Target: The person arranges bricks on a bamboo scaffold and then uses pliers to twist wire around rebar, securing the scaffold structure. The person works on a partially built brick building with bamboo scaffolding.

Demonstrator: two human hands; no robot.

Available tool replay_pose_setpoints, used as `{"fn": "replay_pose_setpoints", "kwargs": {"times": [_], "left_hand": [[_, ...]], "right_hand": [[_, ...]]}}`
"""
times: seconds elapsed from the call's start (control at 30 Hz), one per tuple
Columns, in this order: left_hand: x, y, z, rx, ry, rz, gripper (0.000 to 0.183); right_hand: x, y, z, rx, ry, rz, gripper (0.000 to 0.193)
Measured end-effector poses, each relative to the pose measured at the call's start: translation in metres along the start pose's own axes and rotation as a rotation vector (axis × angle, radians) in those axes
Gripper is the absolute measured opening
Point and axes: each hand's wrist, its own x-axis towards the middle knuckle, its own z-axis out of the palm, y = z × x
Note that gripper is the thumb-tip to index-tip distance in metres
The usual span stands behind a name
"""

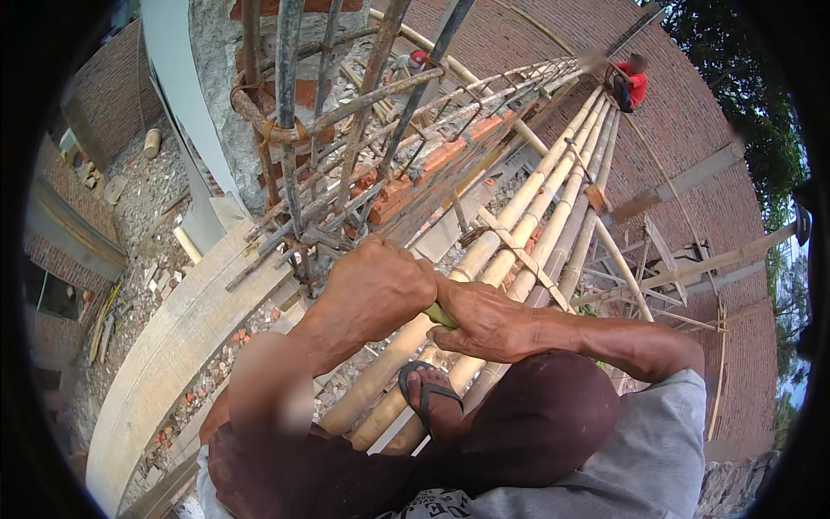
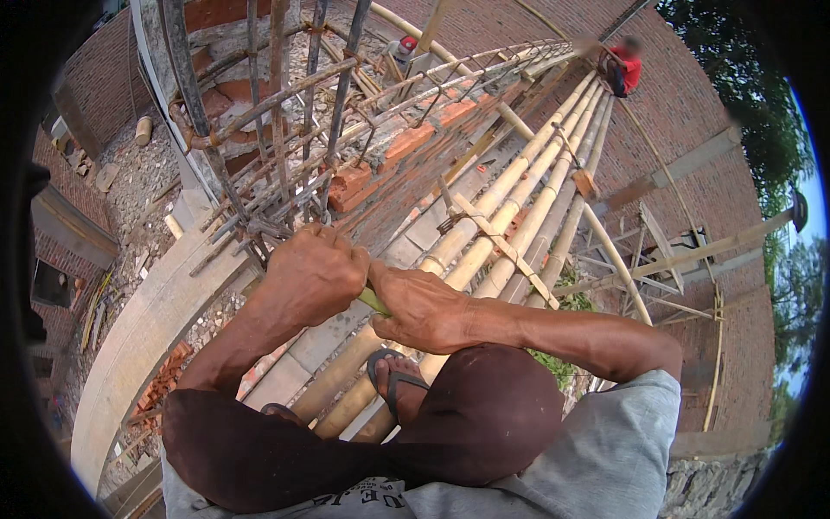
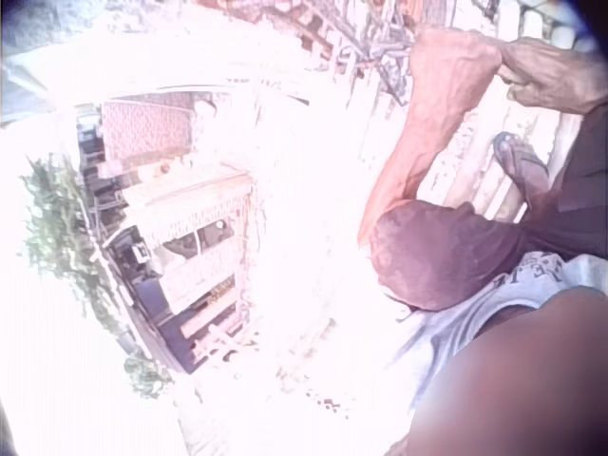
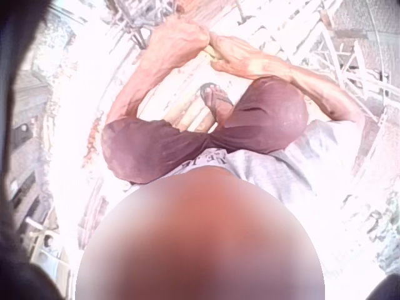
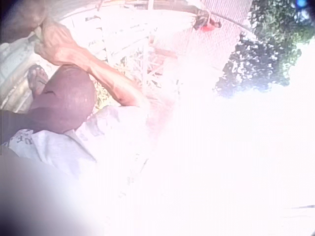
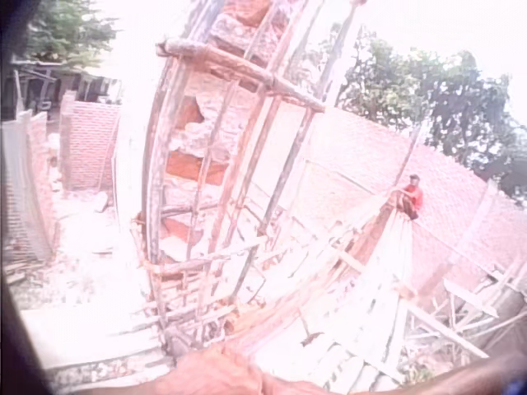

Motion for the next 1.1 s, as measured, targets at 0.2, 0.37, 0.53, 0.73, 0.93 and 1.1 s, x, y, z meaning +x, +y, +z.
{"fn": "replay_pose_setpoints", "kwargs": {"times": [0.2,0.37,0.53,0.73,0.93,1.1], "left_hand": [[-0.009,0.001,-0.01,0.024,0.146,0.017,0.024],[-0.027,0.01,0.014,-0.062,0.189,0.132,0.026],[-0.048,0.029,0.057,-0.492,0.101,0.184,0.029],[-0.072,0.057,0.1,-0.776,-0.053,0.096,0.024],[-0.073,0.063,0.115,-0.697,-0.14,0.051,0.028],[-0.069,0.056,0.109,-0.847,-0.178,0.035,0.028]], "right_hand": [[0.003,0.037,0.0,-0.12,0.24,-0.124,0.043],[-0.02,0.067,0.034,-0.088,0.29,-0.044,0.06],[-0.026,0.102,0.076,0.103,0.007,0.128,0.069],[-0.033,0.137,0.104,0.464,-0.069,0.048,0.051],[-0.034,0.152,0.113,0.605,-0.089,0.018,0.05],[-0.034,0.162,0.116,0.653,-0.072,0.004,0.05]]}}
